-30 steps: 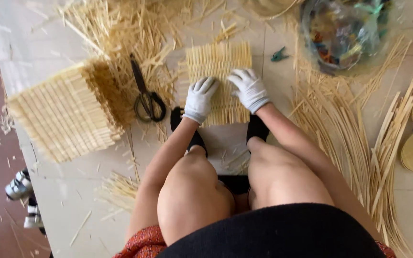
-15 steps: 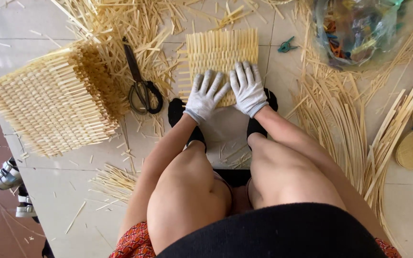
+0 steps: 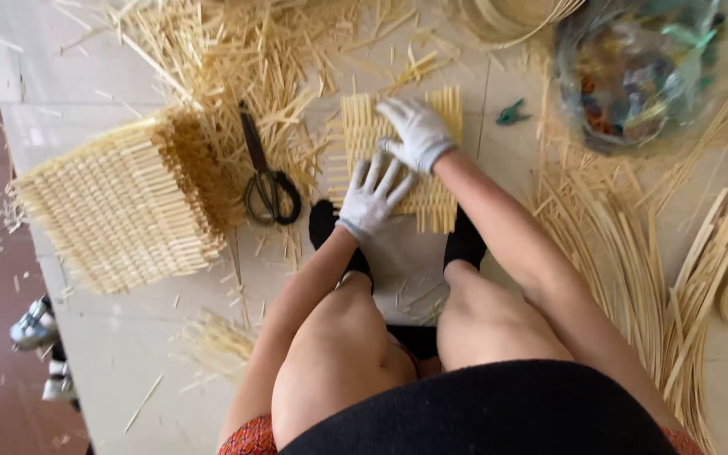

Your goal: The recorder is weaving bamboo strips around a wooden circular mold and trimming the excess with scissors to create circular lids for bamboo steamers.

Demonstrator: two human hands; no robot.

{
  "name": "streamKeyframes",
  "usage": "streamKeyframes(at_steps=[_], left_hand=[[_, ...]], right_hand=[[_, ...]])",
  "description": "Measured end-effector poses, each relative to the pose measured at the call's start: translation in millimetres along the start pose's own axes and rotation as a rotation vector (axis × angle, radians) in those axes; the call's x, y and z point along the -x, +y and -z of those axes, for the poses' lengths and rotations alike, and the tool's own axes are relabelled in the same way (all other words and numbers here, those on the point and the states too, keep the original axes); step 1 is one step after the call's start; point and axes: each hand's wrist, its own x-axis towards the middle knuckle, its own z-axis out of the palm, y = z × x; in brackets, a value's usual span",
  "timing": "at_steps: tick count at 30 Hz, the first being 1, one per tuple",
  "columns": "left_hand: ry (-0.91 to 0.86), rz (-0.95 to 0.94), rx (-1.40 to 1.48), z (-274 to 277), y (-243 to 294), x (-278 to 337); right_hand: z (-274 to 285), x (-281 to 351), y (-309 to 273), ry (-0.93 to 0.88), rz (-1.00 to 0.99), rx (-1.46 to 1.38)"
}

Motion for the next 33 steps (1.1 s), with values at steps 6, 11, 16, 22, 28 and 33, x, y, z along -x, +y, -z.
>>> streamKeyframes(at_steps=[6, 11, 16, 22, 28, 33], left_hand=[[0.085, -0.017, -0.152, 3.7, 0.6, 1.9], [-0.008, 0.047, 0.158, 58.7, 12.3, -1.4], [0.086, 0.16, 0.264, 30.9, 1.8, -2.0], [0.018, 0.593, 0.391, 68.1, 2.3, -27.1], [0.088, 0.857, 0.703, 80.6, -21.0, -28.2], [0.231, 0.813, 1.158, -4.1, -61.0, -17.1]], right_hand=[[36.9, -51.9, -6.7, -0.561, -0.35, -0.162], [75.4, -14.0, -47.6, -0.121, -0.234, -0.051], [50.4, 74.2, -51.1, 0.15, -0.474, -0.074], [29.3, 93.9, -34.0, 0.051, -0.843, -0.267], [20.0, 92.8, -6.0, -0.05, -0.972, -0.417], [18.0, 93.0, 21.0, -0.117, -0.98, -0.833]])
